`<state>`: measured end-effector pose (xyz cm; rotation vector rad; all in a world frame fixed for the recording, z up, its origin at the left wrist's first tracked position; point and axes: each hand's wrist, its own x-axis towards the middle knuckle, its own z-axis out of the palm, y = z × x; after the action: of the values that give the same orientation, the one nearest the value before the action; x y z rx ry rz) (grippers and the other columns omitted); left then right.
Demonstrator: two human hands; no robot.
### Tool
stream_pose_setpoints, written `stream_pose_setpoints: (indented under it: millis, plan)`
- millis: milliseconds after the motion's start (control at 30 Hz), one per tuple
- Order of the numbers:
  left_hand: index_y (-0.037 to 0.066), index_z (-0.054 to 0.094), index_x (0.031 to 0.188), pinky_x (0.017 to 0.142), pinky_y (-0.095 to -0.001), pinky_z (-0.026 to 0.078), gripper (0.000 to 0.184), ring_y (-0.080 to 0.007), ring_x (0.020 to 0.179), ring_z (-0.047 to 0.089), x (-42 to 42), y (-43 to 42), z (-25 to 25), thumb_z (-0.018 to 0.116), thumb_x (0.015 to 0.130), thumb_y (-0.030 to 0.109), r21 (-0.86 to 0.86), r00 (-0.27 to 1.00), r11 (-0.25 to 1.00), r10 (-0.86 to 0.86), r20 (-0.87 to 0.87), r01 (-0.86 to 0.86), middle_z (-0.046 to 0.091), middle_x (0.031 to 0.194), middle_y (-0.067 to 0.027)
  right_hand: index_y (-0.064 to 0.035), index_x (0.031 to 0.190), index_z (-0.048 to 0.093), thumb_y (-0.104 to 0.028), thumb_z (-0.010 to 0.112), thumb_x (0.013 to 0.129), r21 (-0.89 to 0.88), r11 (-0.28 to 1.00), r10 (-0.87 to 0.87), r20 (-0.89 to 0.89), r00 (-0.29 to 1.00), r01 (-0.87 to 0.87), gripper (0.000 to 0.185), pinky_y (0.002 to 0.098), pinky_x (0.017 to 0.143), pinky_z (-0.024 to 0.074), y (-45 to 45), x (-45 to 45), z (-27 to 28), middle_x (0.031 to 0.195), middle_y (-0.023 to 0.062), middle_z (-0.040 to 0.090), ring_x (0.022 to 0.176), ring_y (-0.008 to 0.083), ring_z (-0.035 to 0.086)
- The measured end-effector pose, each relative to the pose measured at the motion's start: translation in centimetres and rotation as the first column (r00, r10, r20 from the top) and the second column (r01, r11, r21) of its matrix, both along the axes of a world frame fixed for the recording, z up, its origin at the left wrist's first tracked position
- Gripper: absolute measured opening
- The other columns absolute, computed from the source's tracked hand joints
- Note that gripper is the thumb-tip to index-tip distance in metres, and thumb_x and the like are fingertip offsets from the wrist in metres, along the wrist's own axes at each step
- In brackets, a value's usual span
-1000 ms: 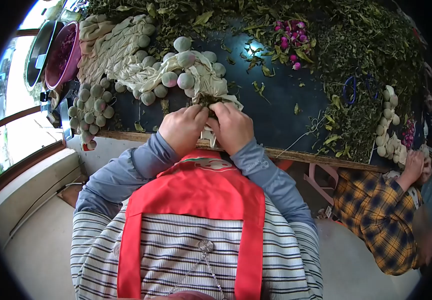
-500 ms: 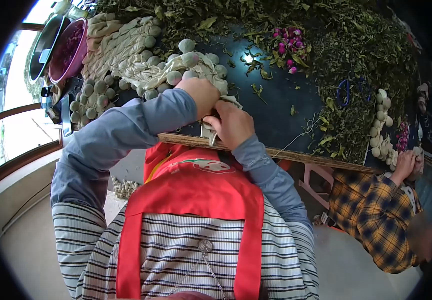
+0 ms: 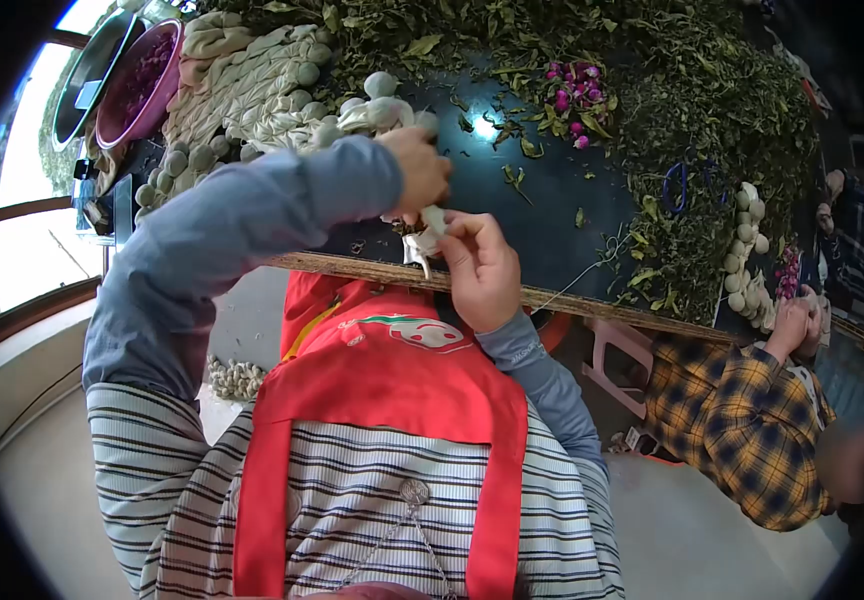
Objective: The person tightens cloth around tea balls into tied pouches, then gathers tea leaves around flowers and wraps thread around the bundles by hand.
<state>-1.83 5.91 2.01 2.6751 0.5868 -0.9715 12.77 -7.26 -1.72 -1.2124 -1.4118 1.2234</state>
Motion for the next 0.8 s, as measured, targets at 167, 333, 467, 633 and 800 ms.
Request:
stream_pose_setpoints:
  millis: [167,333,467,633,800]
  plan:
    - [0.016,0.062,0.107,0.097,-0.0375,0.039,0.026,-0.0228,0.091,0.062,-5.1,-4.5,-2.1,0.058,0.084,0.027,0.326,0.825,0.924,-0.022,0.565,-0.198,0.063,0.106,-0.0031,-0.0047,0.095,0.06,-0.004,0.062,0.087,0.047,0.975,0.214,0.092,0.972,-0.219,0.008,0.0258,0.06,0.0437,0.7,0.1,2.6,0.086,0.0042,0.066,0.063,0.0142,0.054]
    - [0.009,0.059,0.115,0.09,-0.0356,0.047,0.036,-0.0245,0.093,0.062,-7.5,-6.3,-1.2,0.061,0.078,0.011,0.181,0.333,0.729,0.068,0.941,-0.661,0.058,0.115,-0.0074,-0.0048,0.099,0.063,-0.019,0.062,0.09,-0.293,0.949,0.265,0.55,0.792,-0.113,0.016,0.0266,0.068,0.0492,8.3,5.8,1.1,0.092,0.0059,0.069,0.076,0.0167,0.063]
    - [0.006,0.057,0.121,0.085,-0.0344,0.05,0.047,-0.026,0.093,0.062,-8.1,-7.7,-0.7,0.063,0.075,0.004,0.005,0.117,0.621,0.14,0.983,-0.784,0.057,0.119,-0.0089,-0.004,0.103,0.065,-0.027,0.067,0.088,0.679,0.665,-0.474,0.707,0.525,-0.313,0.028,0.0317,0.074,0.0495,14.9,5.1,-2.6,0.095,0.0083,0.066,0.078,0.0227,0.06]
    - [0.004,0.053,0.127,0.081,-0.0325,0.052,0.059,-0.0279,0.095,0.062,-9.3,-7.8,-0.1,0.066,0.07,-0.001,-0.034,0.048,0.573,0.128,0.991,-0.819,0.059,0.12,-0.0099,-0.0031,0.1,0.063,-0.011,0.069,0.082,0.193,0.966,0.151,0.123,0.981,-0.173,0.02,0.0312,0.073,0.0481,8.7,-3.8,4.9,0.093,0.0102,0.063,0.08,0.0263,0.059]
    - [0.003,0.052,0.129,0.082,-0.0319,0.052,0.064,-0.0278,0.094,0.063,-9.7,-6.7,0.8,0.069,0.067,0.001,-0.149,-0.074,0.541,0.158,0.985,-0.828,0.062,0.118,-0.0108,-0.0049,0.079,0.056,-0.008,0.068,0.08,0.488,0.735,0.264,0.433,0.862,-0.47,0.012,0.0358,0.061,0.0416,3.4,-6.3,4.2,0.073,0.0074,0.054,0.063,0.0266,0.048]
